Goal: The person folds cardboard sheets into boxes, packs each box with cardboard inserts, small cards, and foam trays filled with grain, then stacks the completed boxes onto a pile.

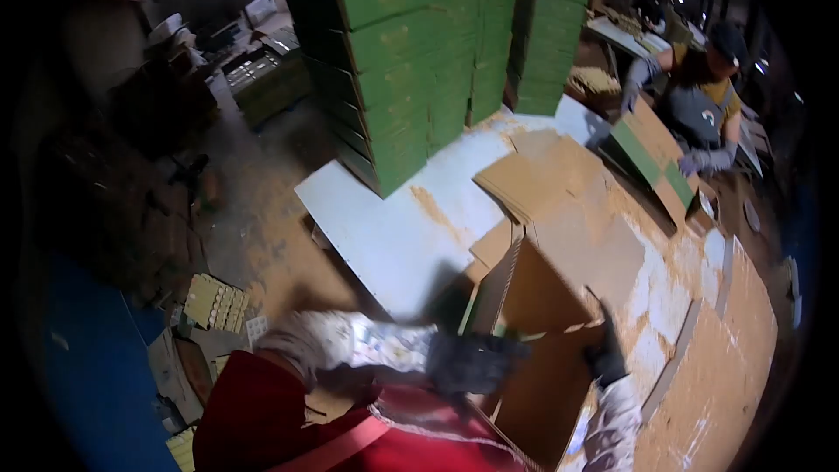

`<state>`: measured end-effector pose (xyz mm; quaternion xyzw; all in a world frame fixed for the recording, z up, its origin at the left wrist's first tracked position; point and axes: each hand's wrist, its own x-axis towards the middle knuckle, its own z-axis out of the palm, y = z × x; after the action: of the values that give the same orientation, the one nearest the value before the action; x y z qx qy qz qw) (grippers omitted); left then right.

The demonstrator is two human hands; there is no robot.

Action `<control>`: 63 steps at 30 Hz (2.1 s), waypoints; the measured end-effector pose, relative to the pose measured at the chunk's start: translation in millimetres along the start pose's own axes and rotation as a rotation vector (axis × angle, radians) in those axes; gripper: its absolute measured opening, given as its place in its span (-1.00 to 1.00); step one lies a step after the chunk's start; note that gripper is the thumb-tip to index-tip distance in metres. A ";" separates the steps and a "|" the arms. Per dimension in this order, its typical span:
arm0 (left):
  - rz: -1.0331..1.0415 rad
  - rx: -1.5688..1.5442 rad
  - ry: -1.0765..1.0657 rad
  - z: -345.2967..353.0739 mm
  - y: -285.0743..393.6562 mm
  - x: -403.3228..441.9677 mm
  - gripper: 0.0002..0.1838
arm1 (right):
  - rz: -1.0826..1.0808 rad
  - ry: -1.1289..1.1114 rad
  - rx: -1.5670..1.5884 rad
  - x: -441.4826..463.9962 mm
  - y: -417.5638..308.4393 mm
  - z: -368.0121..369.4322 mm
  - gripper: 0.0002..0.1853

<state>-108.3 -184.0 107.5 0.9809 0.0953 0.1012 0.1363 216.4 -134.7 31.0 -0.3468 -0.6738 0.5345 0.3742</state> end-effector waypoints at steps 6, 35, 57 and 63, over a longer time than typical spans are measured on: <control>-0.454 0.100 -0.280 -2.3 -14.2 -7.2 -0.26 | -0.279 0.286 -1.718 -9.3 -65.1 15.1 -0.67; -0.739 -1.358 0.196 154.9 -98.1 -90.2 -0.65 | 0.249 0.564 -0.327 -19.8 -20.5 125.0 -0.57; -0.835 -0.398 -0.094 79.2 -95.0 17.5 -0.62 | 0.135 2.204 0.721 -463.2 175.3 -12.2 -0.23; -0.908 -0.052 -0.236 77.5 -84.5 39.9 -0.68 | 0.007 1.746 1.304 -481.5 158.7 10.8 -0.45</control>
<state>-66.0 -114.9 17.2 0.8409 0.4962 -0.0786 0.2012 448.4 -527.5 -190.4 -0.3435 0.2384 0.3596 0.8342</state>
